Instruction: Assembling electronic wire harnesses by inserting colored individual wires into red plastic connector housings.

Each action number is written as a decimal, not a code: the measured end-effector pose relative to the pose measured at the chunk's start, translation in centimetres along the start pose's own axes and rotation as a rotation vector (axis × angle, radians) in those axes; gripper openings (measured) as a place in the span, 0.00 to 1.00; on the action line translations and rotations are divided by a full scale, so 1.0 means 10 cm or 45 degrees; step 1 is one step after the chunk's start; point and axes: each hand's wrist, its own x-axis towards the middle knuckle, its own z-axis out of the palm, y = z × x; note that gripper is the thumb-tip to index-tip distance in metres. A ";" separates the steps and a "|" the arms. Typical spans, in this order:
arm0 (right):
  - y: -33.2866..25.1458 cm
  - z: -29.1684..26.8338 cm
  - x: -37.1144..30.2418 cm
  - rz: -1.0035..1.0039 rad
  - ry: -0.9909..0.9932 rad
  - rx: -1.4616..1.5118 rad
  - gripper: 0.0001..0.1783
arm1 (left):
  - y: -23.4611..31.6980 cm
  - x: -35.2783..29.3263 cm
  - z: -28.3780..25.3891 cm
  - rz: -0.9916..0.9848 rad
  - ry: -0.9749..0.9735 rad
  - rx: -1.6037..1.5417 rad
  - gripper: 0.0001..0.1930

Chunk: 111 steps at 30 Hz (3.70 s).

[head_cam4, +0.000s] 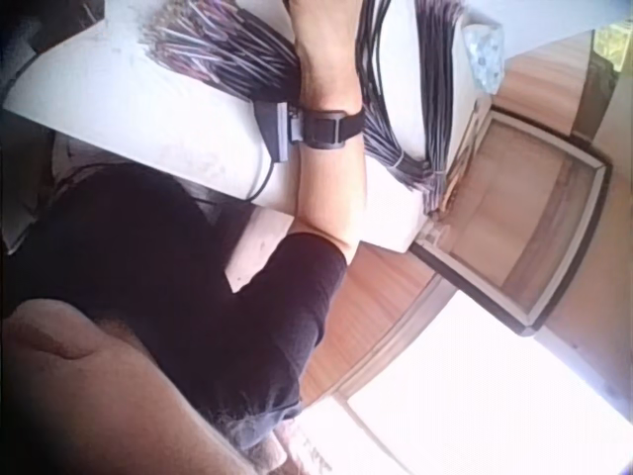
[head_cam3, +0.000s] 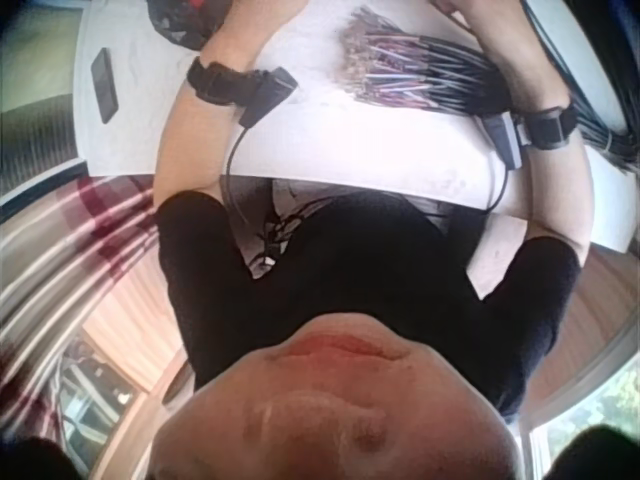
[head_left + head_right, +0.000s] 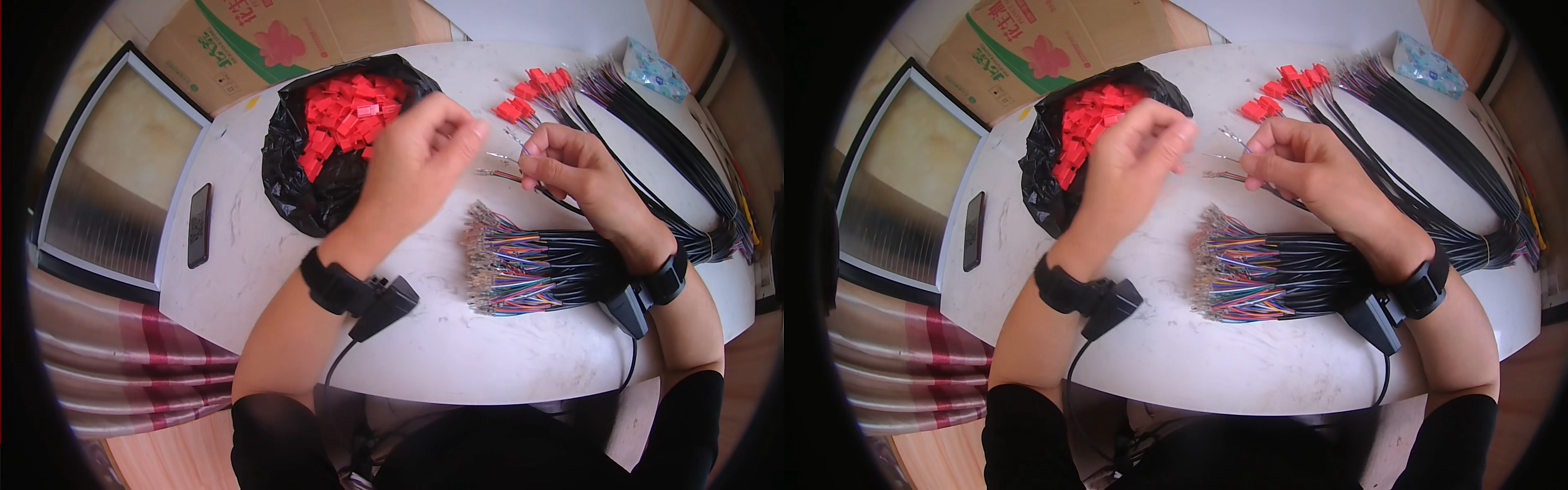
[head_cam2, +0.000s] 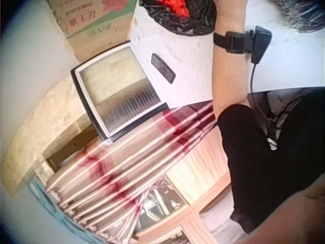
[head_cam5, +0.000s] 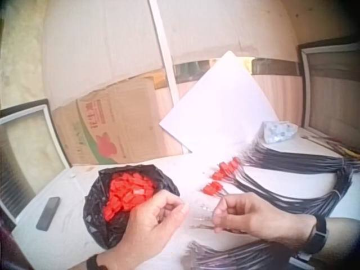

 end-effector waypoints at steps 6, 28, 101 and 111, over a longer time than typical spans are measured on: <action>0.02 0.01 0.00 -0.056 0.013 0.008 0.07 | -0.01 0.13 -0.83 -0.067 0.083 0.984 0.04; 0.03 0.03 -0.01 -0.057 -0.011 -0.087 0.06 | -0.13 -0.04 -0.29 0.087 -0.309 1.011 0.16; 0.03 -0.02 0.00 -0.066 -0.046 0.054 0.09 | 0.01 -0.06 0.05 -0.494 -0.013 -0.839 0.11; 0.10 -0.03 0.03 -0.089 -0.053 0.058 0.07 | 0.01 -0.07 0.10 -0.523 -0.050 -0.815 0.13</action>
